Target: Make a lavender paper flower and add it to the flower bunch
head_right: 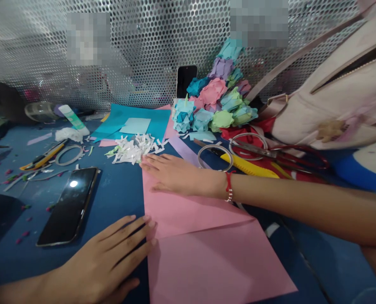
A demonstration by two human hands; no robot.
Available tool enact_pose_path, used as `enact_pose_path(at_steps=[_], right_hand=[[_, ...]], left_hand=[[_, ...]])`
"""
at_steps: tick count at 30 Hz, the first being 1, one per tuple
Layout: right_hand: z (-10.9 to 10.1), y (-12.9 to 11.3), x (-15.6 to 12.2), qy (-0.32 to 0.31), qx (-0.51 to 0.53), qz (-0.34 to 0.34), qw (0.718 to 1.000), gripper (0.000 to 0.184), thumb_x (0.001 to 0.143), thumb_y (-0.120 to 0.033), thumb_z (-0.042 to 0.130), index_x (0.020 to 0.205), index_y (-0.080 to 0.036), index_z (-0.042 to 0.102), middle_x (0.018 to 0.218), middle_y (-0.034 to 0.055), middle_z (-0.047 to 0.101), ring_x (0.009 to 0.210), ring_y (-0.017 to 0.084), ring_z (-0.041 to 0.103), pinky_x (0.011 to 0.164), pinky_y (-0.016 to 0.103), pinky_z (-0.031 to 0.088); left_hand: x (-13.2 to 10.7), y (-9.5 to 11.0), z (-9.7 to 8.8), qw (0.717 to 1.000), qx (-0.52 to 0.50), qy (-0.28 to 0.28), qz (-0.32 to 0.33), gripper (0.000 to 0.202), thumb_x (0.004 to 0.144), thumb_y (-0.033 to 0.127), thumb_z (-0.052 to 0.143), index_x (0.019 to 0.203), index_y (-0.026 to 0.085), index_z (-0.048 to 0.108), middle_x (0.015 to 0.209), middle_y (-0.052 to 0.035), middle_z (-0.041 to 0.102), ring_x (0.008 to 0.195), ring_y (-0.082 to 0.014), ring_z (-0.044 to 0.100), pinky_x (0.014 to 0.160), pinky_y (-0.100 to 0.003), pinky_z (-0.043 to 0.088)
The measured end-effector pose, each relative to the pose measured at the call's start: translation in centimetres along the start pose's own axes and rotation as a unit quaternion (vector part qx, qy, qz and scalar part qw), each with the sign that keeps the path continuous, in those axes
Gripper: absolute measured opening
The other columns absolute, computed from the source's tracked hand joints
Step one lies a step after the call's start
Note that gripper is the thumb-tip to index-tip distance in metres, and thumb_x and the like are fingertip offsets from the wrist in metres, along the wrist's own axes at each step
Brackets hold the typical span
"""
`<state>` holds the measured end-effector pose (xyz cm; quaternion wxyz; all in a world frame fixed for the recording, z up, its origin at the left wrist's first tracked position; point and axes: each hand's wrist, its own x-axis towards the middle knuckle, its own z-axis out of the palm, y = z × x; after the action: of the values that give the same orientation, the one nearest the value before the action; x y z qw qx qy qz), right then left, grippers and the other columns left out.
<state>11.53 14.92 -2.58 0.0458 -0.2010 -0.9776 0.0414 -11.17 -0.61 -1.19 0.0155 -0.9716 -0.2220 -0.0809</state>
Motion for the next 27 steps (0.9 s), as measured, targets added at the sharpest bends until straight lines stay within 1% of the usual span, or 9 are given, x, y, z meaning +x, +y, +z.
enact_pose_path(at_steps=[3, 6, 13, 18, 23, 27], right_hand=[[0.1, 0.3, 0.3, -0.004, 0.000, -0.001, 1.000, 0.073, 0.099, -0.055, 0.043, 0.155, -0.011, 0.027, 0.162, 0.0153, 0.025, 0.150, 0.028, 0.023, 0.120, 0.049, 0.026], [-0.2, 0.0, 0.8, -0.015, 0.003, 0.003, 1.000, 0.078, 0.097, -0.058, 0.044, 0.154, -0.007, 0.029, 0.161, 0.0167, 0.025, 0.149, 0.029, 0.024, 0.120, 0.047, 0.027], [-0.7, -1.1, 1.5, -0.005, 0.005, 0.013, 1.000, 0.080, 0.095, -0.057, 0.048, 0.152, -0.003, 0.030, 0.160, 0.0183, 0.028, 0.149, 0.028, 0.025, 0.122, 0.044, 0.023], [-0.2, -1.4, 2.0, 0.010, 0.025, 0.019, 0.999, 0.084, 0.097, -0.063, 0.038, 0.152, 0.000, 0.028, 0.160, 0.0195, 0.025, 0.150, 0.028, 0.022, 0.122, 0.046, 0.022], [0.5, -1.6, 2.1, 0.038, 0.039, 0.038, 0.998, 0.079, 0.100, -0.060, 0.032, 0.154, -0.004, 0.024, 0.161, 0.0163, 0.024, 0.151, 0.024, 0.019, 0.123, 0.044, 0.018], [0.8, -1.6, 2.0, 0.042, 0.043, 0.038, 0.997, 0.079, 0.100, -0.060, 0.031, 0.154, -0.002, 0.024, 0.162, 0.0169, 0.023, 0.152, 0.024, 0.017, 0.124, 0.043, 0.016]], left_hand=[[0.1, 0.0, -0.1, 1.000, 0.004, 0.002, 0.004, 0.046, 0.096, 0.033, 0.051, 0.134, 0.007, 0.054, 0.141, -0.0182, 0.056, 0.130, -0.0285, 0.054, 0.113, -0.043, 0.040], [0.2, 0.0, -0.3, 1.000, 0.010, 0.000, 0.007, 0.046, 0.096, 0.033, 0.050, 0.133, 0.006, 0.055, 0.140, -0.0181, 0.058, 0.128, -0.0292, 0.056, 0.111, -0.043, 0.041], [0.1, 0.1, -0.3, 1.000, 0.005, -0.007, 0.006, 0.046, 0.095, 0.033, 0.052, 0.133, 0.007, 0.055, 0.140, -0.0192, 0.057, 0.128, -0.0286, 0.056, 0.114, -0.044, 0.038], [0.1, 0.1, -0.2, 1.000, 0.009, -0.001, 0.005, 0.046, 0.095, 0.033, 0.052, 0.133, 0.007, 0.055, 0.138, -0.0184, 0.059, 0.126, -0.0286, 0.057, 0.113, -0.044, 0.039], [0.2, 0.1, -0.4, 1.000, 0.008, 0.000, 0.007, 0.044, 0.096, 0.032, 0.050, 0.132, 0.006, 0.056, 0.137, -0.0187, 0.060, 0.125, -0.0284, 0.058, 0.110, -0.043, 0.041], [0.3, 0.2, -0.4, 1.000, 0.019, 0.015, 0.004, 0.043, 0.096, 0.033, 0.049, 0.129, 0.007, 0.057, 0.135, -0.0173, 0.062, 0.122, -0.0285, 0.060, 0.106, -0.042, 0.046]])
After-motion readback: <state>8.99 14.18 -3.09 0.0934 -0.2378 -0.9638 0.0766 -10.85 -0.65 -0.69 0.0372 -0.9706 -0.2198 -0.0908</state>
